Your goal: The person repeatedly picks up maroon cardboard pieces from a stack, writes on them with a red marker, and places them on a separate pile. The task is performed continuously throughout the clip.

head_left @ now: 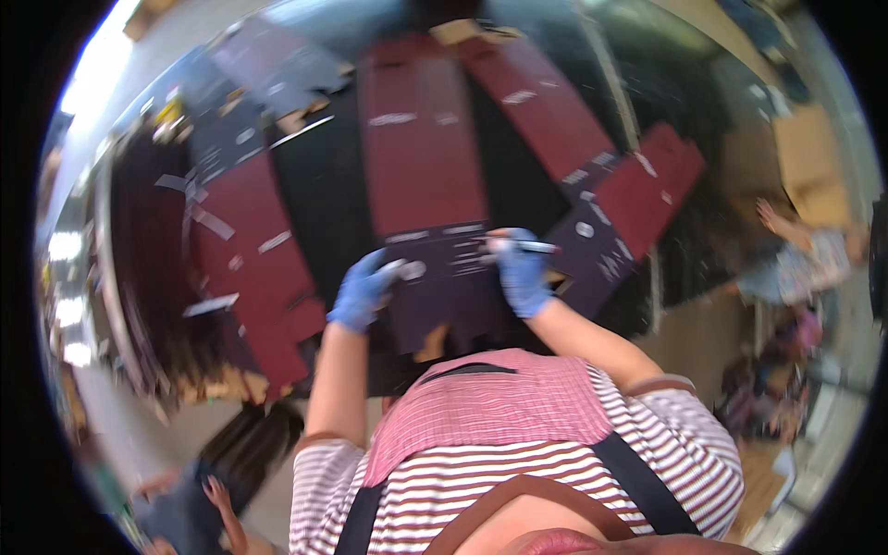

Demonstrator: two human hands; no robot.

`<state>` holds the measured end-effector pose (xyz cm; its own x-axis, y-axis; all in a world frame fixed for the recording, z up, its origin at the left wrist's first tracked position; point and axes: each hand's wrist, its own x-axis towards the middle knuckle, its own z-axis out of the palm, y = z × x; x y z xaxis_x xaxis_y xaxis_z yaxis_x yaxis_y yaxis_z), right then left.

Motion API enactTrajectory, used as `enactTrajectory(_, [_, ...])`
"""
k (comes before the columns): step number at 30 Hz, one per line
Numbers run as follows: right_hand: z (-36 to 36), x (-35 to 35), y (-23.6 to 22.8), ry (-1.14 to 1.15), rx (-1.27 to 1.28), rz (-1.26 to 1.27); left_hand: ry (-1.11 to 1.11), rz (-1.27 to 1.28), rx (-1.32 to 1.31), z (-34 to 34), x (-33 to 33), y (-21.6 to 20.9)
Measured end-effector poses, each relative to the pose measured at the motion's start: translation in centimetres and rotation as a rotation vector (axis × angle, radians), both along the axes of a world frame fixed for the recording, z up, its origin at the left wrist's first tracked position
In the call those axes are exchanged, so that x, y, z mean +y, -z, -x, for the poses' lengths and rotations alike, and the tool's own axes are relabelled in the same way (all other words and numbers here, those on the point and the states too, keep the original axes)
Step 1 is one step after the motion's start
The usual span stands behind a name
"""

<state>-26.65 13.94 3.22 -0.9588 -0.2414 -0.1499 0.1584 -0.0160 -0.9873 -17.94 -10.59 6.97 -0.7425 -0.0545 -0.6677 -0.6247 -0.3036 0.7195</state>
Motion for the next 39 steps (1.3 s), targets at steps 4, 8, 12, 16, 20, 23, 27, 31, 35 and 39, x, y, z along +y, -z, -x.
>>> enactTrajectory(4, [2.9, 6.8, -4.9, 0.34, 0.048, 0.083, 0.111, -0.113, 0.163, 5.2, 6.4, -1.5])
enactTrajectory(8, [4.3, 11.4, -9.6, 0.442, 0.324, -0.06, 0.405, 0.093, 0.331, 7.8, 12.0, 0.9])
enactTrajectory(12, [3.6, 11.2, -9.9, 0.253, 0.308, -0.037, 0.331, 0.502, 0.495, 7.5, 11.2, 2.5])
enactTrajectory(16, [1.3, 6.7, -7.5, 0.094, 0.074, 0.027, -0.096, 1.164, 0.388, 2.2, -4.2, 1.0])
enactTrajectory(20, [-0.2, 3.8, -3.7, -0.095, -0.193, -0.027, -0.4, 1.403, -0.458, -6.0, -18.3, 0.1])
enactTrajectory(23, [-0.8, 1.5, -1.1, -0.166, -0.135, -0.018, -0.298, 1.263, -0.673, -5.8, -20.4, -0.4])
enactTrajectory(27, [0.8, 0.6, 1.2, -0.164, -0.063, -0.056, -0.253, 1.13, -0.772, -4.1, -20.2, -0.9])
enactTrajectory(31, [3.6, 3.3, 5.0, 0.076, 0.061, -0.156, -0.095, 0.69, -0.504, -4.8, -22.4, 0.6])
enactTrajectory(35, [4.7, 6.2, 4.4, 0.228, -0.045, 0.016, -0.484, 0.206, 0.089, -5.1, -18.4, -2.9])
enactTrajectory(39, [5.6, 7.9, 2.2, 0.35, -0.12, 0.243, -0.31, 0.515, 0.327, -4.3, -15.8, -9.0])
